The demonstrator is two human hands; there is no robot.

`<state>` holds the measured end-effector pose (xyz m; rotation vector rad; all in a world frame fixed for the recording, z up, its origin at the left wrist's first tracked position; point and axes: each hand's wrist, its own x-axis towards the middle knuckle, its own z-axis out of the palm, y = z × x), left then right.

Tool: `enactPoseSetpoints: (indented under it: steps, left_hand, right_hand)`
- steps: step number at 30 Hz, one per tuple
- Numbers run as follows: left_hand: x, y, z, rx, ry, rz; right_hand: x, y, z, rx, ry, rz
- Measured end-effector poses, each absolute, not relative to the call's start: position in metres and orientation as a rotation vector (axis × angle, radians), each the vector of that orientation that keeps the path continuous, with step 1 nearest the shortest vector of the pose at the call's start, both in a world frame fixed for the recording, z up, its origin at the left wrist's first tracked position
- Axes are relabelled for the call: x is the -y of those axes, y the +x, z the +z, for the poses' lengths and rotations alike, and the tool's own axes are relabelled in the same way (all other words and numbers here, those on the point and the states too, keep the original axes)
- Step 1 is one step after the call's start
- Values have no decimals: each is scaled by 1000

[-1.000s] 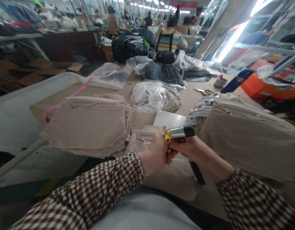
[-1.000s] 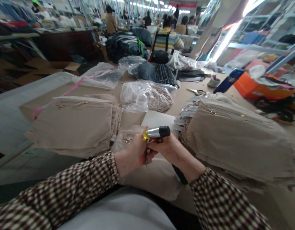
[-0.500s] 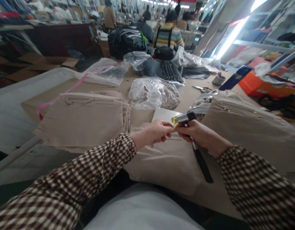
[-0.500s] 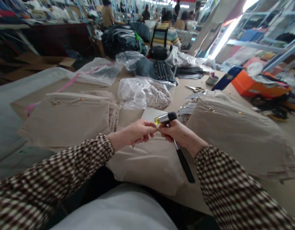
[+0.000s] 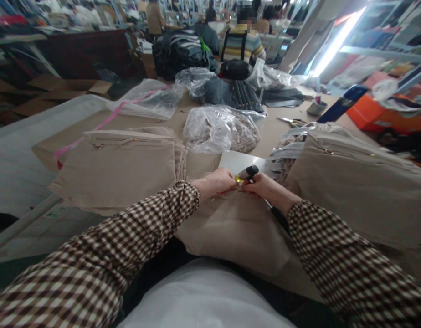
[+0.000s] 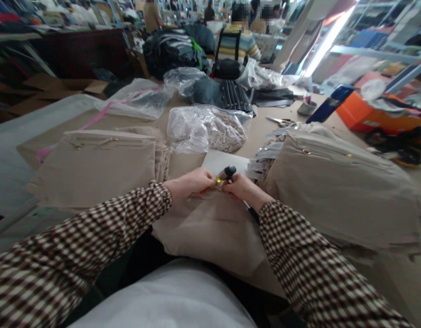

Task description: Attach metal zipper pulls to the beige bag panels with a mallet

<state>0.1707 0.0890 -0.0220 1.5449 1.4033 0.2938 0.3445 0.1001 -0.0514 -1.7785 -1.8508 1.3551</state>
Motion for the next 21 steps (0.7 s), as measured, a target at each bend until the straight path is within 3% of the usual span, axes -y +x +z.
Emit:
enactPoseSetpoints:
  steps: [9, 14, 17, 21]
  left_hand:
    - [-88, 171, -28, -1506, 1567, 343]
    - [-88, 164, -25, -1560, 1675, 383]
    - [-90, 161, -28, -1543, 1717, 338]
    - [-92, 160, -32, -1555, 1728, 301]
  right_hand:
    - [-89, 332, -53, 2084, -1865, 780]
    - [-89, 341, -61, 1972, -1628, 850]
    - [-84, 350, -46, 1963, -1563, 815]
    - [-67, 352, -12, 2066, -1534, 470]
